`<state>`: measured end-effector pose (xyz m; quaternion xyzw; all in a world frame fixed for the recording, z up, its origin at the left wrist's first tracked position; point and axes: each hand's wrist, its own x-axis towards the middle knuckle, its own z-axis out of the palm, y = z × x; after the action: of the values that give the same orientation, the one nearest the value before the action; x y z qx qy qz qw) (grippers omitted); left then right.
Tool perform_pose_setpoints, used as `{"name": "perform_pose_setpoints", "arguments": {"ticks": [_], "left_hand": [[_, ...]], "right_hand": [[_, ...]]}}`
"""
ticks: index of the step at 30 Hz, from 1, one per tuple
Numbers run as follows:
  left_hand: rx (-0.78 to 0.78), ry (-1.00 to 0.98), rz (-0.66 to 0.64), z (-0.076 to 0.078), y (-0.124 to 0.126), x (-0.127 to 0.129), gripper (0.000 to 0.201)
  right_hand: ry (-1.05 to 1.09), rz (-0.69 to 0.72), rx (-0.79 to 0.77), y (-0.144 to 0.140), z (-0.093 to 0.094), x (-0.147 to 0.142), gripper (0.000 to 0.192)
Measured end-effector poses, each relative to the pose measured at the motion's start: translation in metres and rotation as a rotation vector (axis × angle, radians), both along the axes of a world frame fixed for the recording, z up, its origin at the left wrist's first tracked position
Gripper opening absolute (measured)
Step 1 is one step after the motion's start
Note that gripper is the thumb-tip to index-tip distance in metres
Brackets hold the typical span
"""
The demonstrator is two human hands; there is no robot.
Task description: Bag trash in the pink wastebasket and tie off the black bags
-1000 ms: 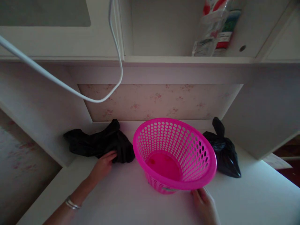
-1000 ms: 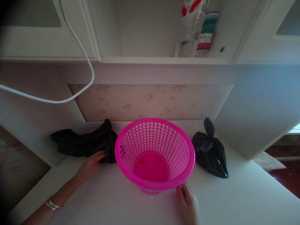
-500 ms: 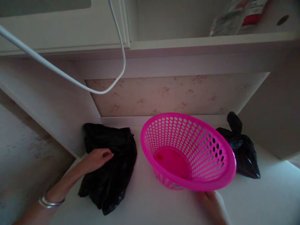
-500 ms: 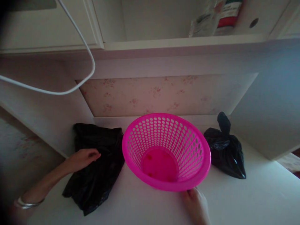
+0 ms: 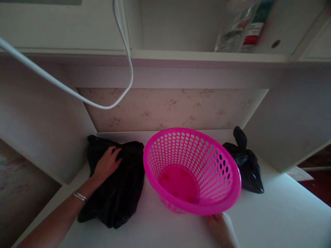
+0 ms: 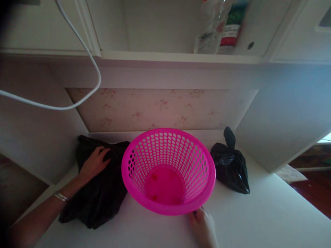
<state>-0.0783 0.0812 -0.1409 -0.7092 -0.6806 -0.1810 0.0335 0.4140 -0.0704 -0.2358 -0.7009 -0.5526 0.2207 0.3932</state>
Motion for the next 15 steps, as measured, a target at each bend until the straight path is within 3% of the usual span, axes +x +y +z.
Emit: {"name": "perform_pose_setpoints", "arguments": {"ticks": [4, 9, 15], "left_hand": [[-0.064, 0.033, 0.134, 0.010, 0.009, 0.005, 0.039], [-0.088, -0.003, 0.246, 0.013, 0.024, 0.014, 0.061], [-0.069, -0.064, 0.144, -0.002, 0.046, 0.030, 0.062]], "right_hand": [[0.015, 0.016, -0.020, -0.007, 0.006, -0.002, 0.041], [0.039, 0.029, -0.035, -0.011, 0.014, -0.002, 0.037], [0.069, 0.027, -0.036, -0.011, 0.016, -0.003, 0.031]]}}
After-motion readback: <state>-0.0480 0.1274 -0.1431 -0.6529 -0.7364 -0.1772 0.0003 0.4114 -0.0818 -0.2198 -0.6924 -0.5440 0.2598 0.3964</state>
